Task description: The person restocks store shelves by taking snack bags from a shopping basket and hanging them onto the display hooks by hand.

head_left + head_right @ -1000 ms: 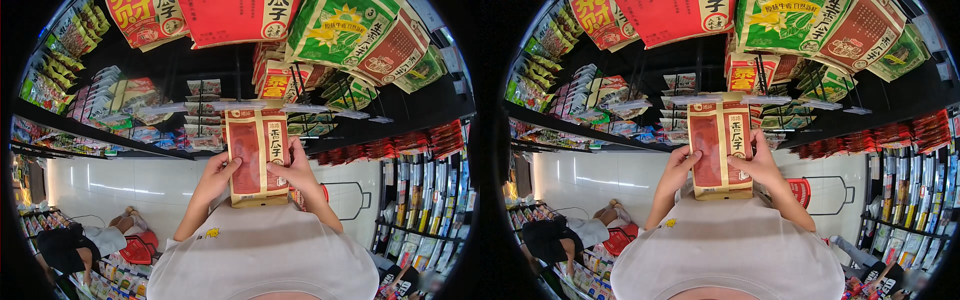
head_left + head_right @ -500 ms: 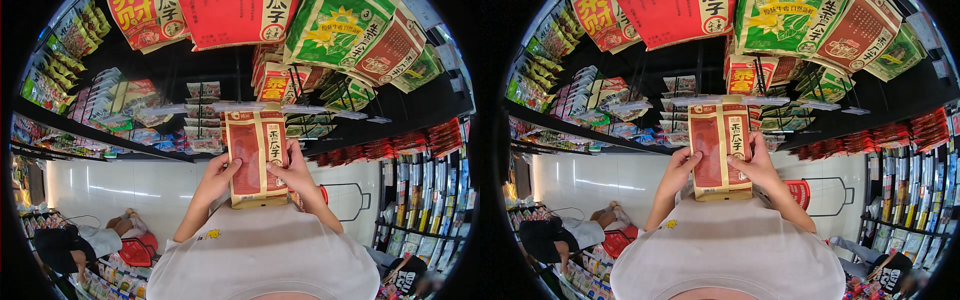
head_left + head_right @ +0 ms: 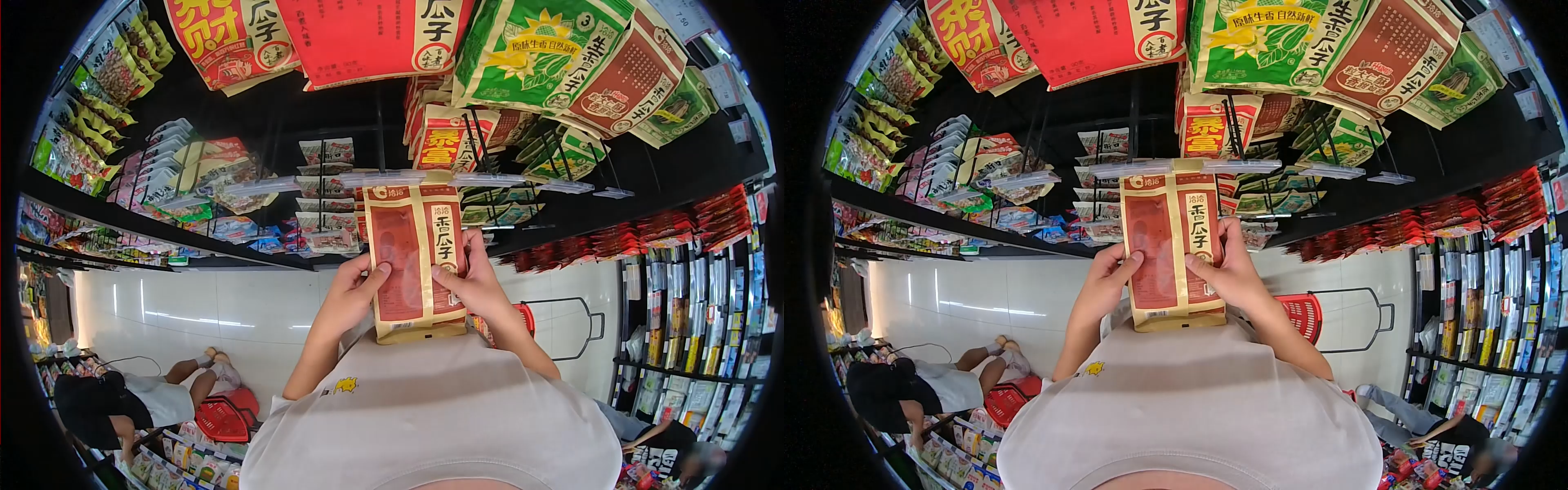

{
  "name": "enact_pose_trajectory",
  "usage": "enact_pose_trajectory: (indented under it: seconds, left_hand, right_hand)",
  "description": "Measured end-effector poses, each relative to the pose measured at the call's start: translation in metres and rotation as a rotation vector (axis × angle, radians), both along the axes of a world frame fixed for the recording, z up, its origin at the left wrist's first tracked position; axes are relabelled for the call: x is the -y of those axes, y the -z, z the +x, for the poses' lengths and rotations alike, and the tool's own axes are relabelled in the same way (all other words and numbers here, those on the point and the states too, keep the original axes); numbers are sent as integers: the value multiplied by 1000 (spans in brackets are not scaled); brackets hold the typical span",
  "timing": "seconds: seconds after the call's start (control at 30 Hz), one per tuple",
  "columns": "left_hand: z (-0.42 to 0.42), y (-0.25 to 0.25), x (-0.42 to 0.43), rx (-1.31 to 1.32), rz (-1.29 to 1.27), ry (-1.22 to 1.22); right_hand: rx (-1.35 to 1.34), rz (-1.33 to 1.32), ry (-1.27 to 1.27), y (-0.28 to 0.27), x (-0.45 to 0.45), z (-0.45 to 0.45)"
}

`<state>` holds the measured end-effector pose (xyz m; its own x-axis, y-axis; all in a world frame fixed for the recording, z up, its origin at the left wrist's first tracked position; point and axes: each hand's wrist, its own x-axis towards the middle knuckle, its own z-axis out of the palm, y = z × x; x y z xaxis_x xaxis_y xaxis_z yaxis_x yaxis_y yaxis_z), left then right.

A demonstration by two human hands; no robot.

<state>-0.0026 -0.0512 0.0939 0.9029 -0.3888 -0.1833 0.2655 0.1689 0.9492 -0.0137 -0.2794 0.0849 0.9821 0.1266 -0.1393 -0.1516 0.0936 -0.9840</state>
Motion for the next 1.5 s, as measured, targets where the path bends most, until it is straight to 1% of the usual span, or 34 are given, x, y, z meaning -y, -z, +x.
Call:
enact_pose_trajectory:
  seconds: [0.13, 0.43, 0.53, 0.7, 0.83, 1.03, 1.43, 1.5]
  left_hand:
    - [-1, -5, 1, -23, -23, -5]
    - [-1, 8, -1, -18, 15, -10]
    - [-1, 14, -3, 2, 47, -1]
    - [-2, 6, -1, -40, 25, -9]
    - [-2, 7, -2, -19, 45, 4]
    - [-2, 6, -2, -25, 30, -6]
    - [-1, 10, -1, -29, 28, -12]
    - [-1, 10, -1, -30, 34, -8]
  right_hand:
    - [-25, 60, 39, -8, -5, 1]
    - [-22, -83, 22, -7, 1, 2]
    - [48, -140, 21, -2, 2, 4]
    - [27, -127, 16, -4, 1, 4]
    - [-16, -110, -1, -11, 1, 4]
    - [103, -149, -10, 2, 5, 6]
    - [57, -160, -11, 1, 5, 3]
    - [95, -187, -2, 2, 5, 3]
